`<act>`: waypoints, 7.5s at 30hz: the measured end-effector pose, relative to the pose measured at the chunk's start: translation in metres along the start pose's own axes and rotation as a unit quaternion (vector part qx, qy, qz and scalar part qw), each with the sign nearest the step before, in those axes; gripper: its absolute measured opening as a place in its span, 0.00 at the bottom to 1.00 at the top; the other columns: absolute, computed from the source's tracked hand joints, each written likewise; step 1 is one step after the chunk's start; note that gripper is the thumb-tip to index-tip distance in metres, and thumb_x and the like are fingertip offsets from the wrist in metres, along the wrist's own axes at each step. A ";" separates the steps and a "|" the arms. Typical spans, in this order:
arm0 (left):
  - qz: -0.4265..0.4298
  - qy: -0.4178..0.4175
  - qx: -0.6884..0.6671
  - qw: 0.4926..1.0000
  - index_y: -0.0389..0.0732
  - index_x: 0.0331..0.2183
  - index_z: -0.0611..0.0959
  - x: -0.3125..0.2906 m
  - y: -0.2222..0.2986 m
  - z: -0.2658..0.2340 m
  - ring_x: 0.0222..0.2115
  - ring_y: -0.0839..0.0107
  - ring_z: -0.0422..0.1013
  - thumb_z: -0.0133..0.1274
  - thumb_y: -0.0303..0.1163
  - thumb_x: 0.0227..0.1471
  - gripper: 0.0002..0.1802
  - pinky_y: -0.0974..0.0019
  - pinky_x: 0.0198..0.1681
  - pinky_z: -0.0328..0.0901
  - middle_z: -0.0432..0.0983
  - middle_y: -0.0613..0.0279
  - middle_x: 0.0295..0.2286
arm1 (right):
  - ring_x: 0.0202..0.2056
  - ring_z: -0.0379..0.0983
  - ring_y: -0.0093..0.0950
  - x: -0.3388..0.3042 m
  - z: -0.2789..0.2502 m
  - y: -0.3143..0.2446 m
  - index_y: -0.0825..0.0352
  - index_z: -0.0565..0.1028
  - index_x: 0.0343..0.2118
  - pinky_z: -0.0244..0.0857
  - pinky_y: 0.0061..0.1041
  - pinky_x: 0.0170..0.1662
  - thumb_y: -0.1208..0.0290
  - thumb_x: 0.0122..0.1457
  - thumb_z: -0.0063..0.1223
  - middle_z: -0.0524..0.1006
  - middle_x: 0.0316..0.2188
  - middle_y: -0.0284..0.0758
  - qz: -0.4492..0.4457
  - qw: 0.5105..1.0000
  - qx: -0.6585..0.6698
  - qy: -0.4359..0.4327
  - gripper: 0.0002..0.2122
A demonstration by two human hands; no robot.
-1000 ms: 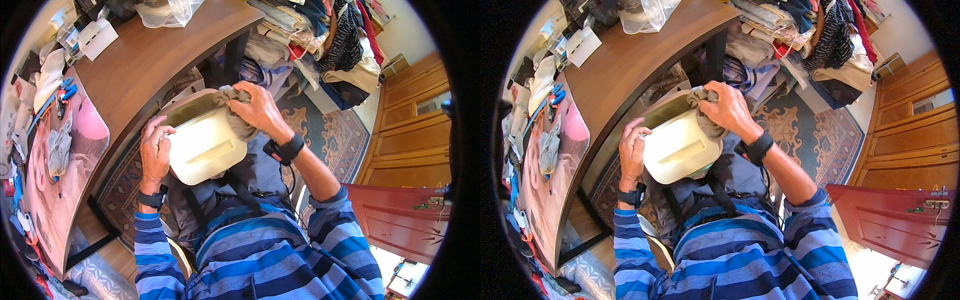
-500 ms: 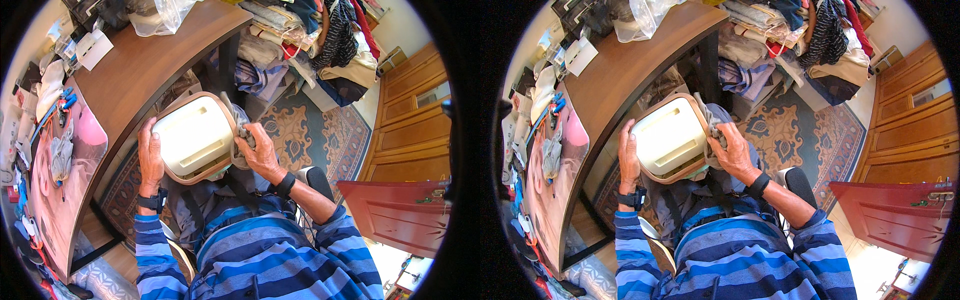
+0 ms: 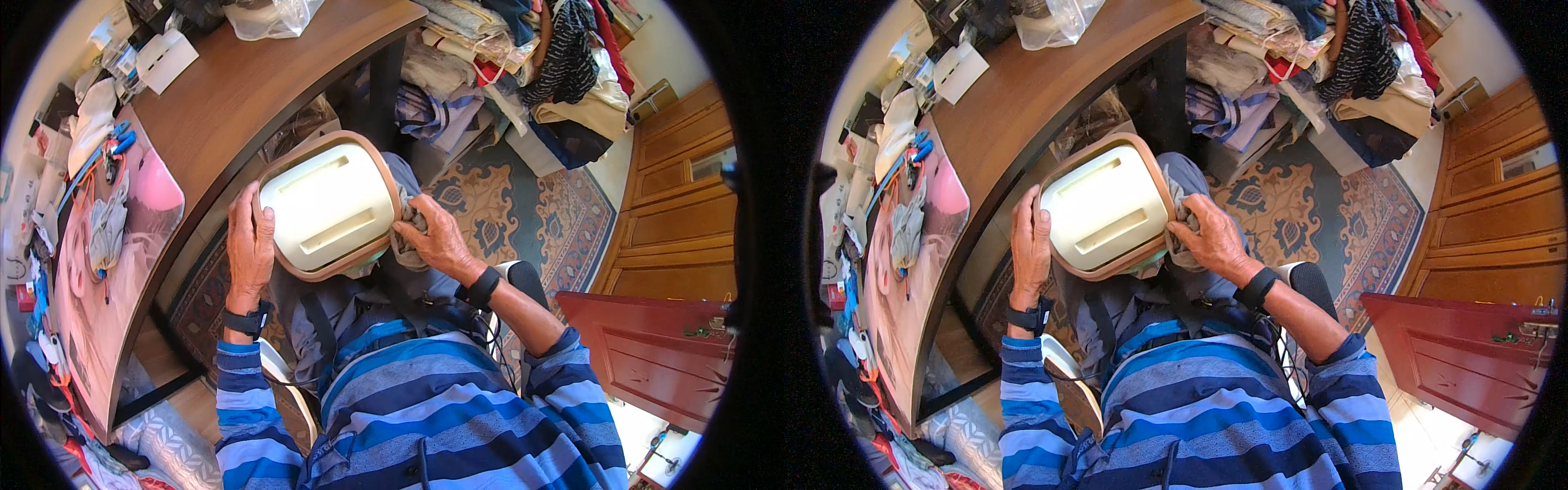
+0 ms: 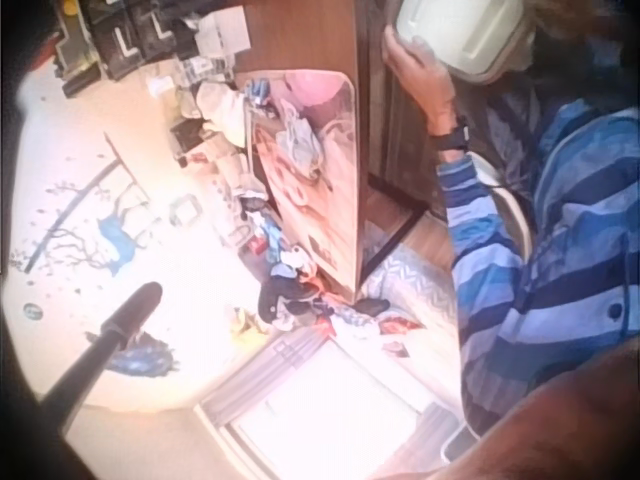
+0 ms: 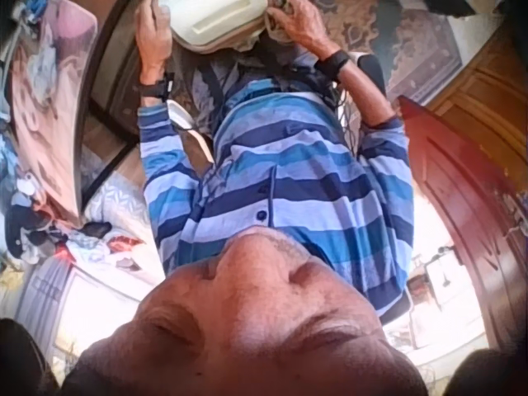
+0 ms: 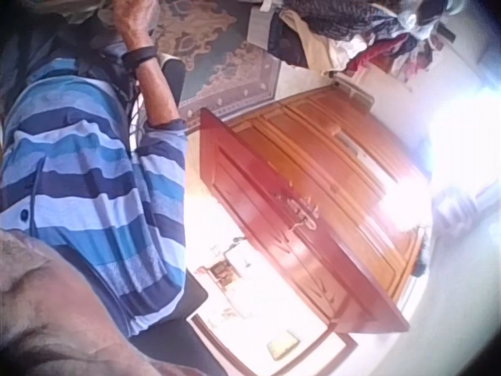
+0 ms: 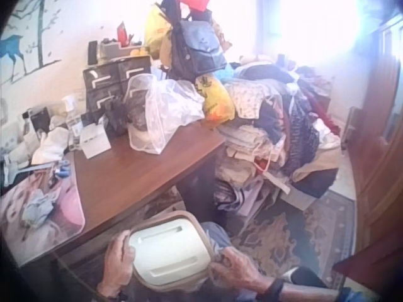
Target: The person wipes a desk surface and a small white container with a cloth, then moves a fly swatter and a plastic bag on the desk. The person also wipes the desk edges and handles a small white object before placing it on the desk.
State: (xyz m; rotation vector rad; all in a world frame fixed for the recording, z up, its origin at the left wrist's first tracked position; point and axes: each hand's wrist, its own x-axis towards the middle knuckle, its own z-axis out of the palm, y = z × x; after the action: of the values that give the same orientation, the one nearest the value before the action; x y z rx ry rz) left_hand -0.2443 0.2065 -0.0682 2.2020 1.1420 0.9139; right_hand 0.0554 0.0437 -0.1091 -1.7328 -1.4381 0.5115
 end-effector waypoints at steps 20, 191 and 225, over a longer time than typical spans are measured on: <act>-0.018 0.025 0.111 0.993 0.39 0.65 0.71 0.003 -0.002 0.004 0.51 0.32 0.75 0.44 0.59 0.72 0.36 0.39 0.50 0.74 0.75 0.32 0.54 | 0.38 0.83 0.50 -0.007 0.027 -0.040 0.73 0.77 0.45 0.74 0.44 0.43 0.57 0.63 0.67 0.83 0.33 0.54 0.214 0.972 0.040 0.084 0.21; -0.379 -0.026 -0.433 0.818 0.46 0.74 0.62 0.028 -0.049 0.008 0.60 0.50 0.75 0.45 0.48 0.67 0.39 0.51 0.62 0.72 0.72 0.42 0.63 | 0.46 0.84 0.52 0.182 0.018 0.036 0.72 0.88 0.39 0.77 0.40 0.51 0.63 0.47 0.69 0.85 0.39 0.57 0.206 0.967 0.110 -0.104 0.19; -0.350 -0.022 -0.391 0.851 0.40 0.73 0.64 0.025 -0.036 0.017 0.62 0.50 0.73 0.43 0.51 0.63 0.43 0.51 0.64 0.71 0.64 0.45 0.68 | 0.50 0.84 0.49 0.210 0.026 0.031 0.64 0.89 0.44 0.77 0.40 0.55 0.63 0.46 0.70 0.86 0.43 0.53 0.187 0.975 0.086 -0.086 0.20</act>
State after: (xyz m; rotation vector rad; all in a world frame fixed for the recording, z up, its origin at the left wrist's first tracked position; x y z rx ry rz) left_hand -0.2393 0.2448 -0.0956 1.0241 1.1400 0.7825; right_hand 0.1123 0.2496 -0.1105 -1.8590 -1.1402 0.9795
